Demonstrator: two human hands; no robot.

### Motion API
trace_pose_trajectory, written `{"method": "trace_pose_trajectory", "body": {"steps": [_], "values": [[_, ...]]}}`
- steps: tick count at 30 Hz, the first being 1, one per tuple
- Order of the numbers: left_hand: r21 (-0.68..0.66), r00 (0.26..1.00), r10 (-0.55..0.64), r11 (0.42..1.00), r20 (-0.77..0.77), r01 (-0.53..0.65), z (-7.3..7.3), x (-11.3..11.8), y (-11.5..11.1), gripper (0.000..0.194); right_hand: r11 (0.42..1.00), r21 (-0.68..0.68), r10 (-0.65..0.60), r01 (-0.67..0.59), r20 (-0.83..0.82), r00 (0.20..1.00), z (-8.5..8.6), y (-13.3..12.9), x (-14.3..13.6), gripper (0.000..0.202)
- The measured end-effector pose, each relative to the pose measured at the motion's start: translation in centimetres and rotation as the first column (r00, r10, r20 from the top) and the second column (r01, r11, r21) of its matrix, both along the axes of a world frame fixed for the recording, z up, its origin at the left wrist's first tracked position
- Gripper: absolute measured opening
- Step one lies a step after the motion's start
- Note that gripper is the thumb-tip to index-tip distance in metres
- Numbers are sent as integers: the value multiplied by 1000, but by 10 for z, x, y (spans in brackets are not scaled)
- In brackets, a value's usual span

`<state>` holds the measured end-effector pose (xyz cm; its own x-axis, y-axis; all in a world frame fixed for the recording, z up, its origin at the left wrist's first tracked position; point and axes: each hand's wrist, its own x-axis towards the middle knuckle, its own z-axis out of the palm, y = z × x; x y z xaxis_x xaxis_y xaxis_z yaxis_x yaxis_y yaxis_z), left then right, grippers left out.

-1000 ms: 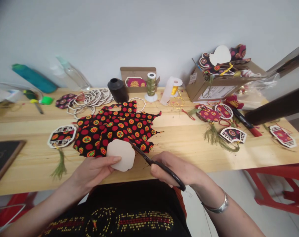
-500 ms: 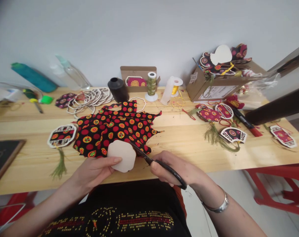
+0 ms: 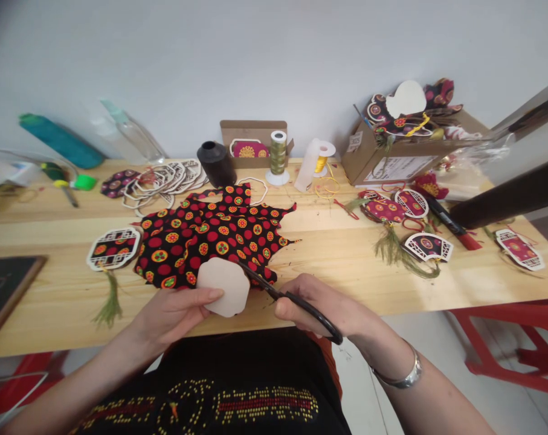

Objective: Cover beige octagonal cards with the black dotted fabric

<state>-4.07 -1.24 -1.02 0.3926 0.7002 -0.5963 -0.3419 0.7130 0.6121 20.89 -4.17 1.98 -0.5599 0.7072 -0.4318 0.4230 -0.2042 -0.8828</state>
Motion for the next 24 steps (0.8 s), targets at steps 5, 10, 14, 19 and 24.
{"method": "trace_pose_trajectory", "body": {"steps": [5, 10, 14, 19, 24], "values": [[-4, 1000, -27, 1000, 13, 27, -2, -2, -1, 33, 998, 69, 12, -10, -28, 1000, 3, 3, 0, 54], [7, 999, -34, 999, 24, 34, -1, -2, -3, 35, 992, 110, 72, -69, -16, 997, 6, 7, 4, 51], [32, 999, -29, 999, 15, 29, -2, -2, -4, 29, 987, 120, 113, -111, -10, 994, 5, 8, 8, 48], [15, 1000, -2, 1000, 4, 2, -1, -2, -5, 38, 984, 95, 148, -148, 9, 989, 0, 8, 9, 46], [-17, 1000, 16, 1000, -13, -16, 2, -2, -5, 33, 982, 150, 118, -117, 4, 993, 0, 8, 10, 46]]}}
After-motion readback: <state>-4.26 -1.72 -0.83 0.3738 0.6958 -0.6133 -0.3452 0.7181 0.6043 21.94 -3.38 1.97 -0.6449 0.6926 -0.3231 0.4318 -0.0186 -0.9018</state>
